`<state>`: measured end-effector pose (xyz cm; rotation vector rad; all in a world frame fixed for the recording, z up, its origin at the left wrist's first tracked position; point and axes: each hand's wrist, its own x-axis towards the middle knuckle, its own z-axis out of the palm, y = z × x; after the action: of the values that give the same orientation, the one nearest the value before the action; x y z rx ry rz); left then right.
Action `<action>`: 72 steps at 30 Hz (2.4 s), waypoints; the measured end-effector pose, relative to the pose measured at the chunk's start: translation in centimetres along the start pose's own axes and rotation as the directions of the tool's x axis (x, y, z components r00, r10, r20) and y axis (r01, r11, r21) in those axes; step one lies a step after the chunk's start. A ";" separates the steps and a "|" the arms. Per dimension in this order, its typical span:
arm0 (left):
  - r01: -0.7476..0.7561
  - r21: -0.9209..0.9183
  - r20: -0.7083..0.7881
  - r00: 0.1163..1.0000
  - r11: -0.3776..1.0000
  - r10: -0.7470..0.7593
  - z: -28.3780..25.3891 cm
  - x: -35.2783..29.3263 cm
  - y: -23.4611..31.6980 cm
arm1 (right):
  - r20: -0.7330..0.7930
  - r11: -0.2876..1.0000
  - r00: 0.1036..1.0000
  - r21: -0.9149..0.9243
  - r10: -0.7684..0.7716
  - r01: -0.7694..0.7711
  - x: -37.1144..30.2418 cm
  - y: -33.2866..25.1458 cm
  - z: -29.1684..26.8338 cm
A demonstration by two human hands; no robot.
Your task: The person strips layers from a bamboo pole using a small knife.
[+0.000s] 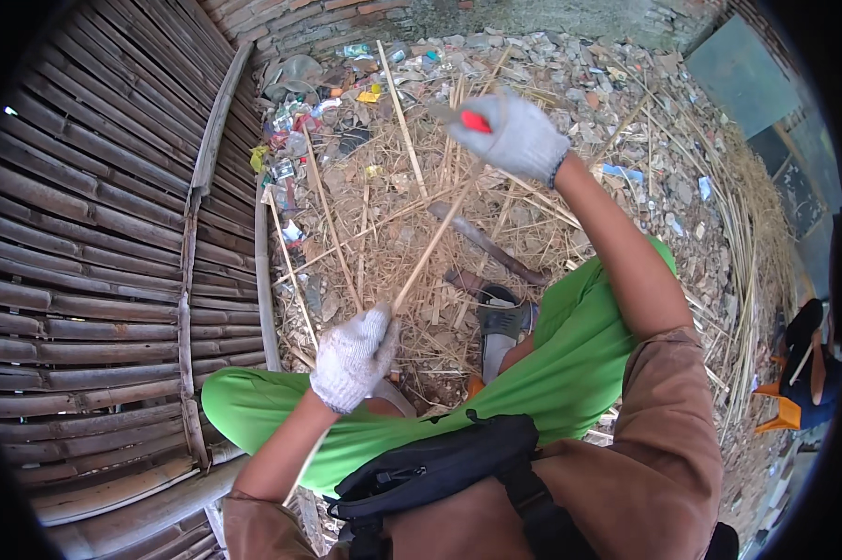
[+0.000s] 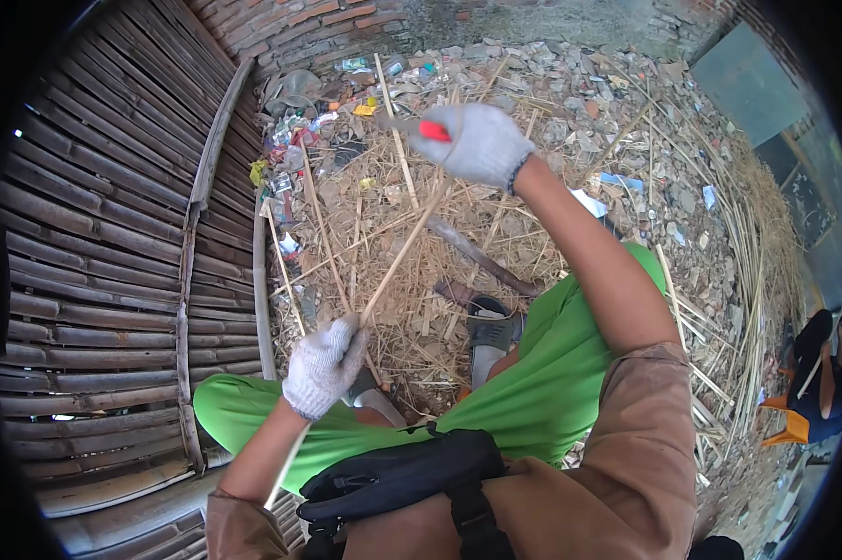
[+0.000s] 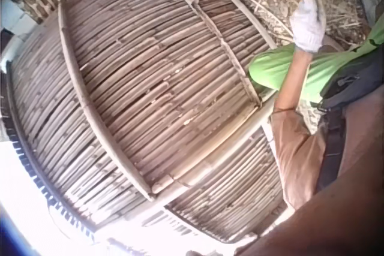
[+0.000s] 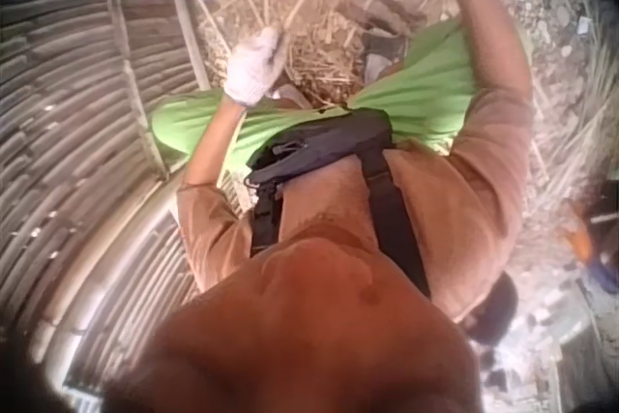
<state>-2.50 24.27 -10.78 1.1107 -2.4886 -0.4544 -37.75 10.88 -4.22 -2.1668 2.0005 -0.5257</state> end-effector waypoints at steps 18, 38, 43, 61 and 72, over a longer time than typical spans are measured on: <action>-0.238 0.246 -0.514 0.790 0.940 0.334 -9.7 10.5 4.1 | 0.106 0.556 0.985 0.831 -0.134 -0.014 -6.2 -2.0 7.2; 0.408 -0.904 0.358 0.887 0.131 -0.291 5.9 12.7 -8.1 | 0.506 0.679 0.847 0.680 -0.162 -0.277 -7.5 -4.3 13.1; 0.385 -0.914 0.296 0.847 0.126 -0.442 1.9 9.9 -9.8 | 0.343 0.985 0.929 0.041 0.141 -0.165 -3.2 5.7 12.4; 0.457 -0.870 0.406 0.877 0.186 -0.259 2.3 4.2 -3.1 | 0.446 0.258 0.874 0.836 0.193 -0.484 -4.9 -4.0 12.8; 0.532 -0.841 0.529 0.774 -0.097 -0.348 4.5 4.6 -4.6 | 0.385 0.760 0.923 0.600 -0.002 -0.249 -6.2 -3.8 17.0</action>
<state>-4.47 18.43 -15.75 1.1266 -0.9883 -2.1096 -28.57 15.25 -19.63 -1.5503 1.4560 -0.6171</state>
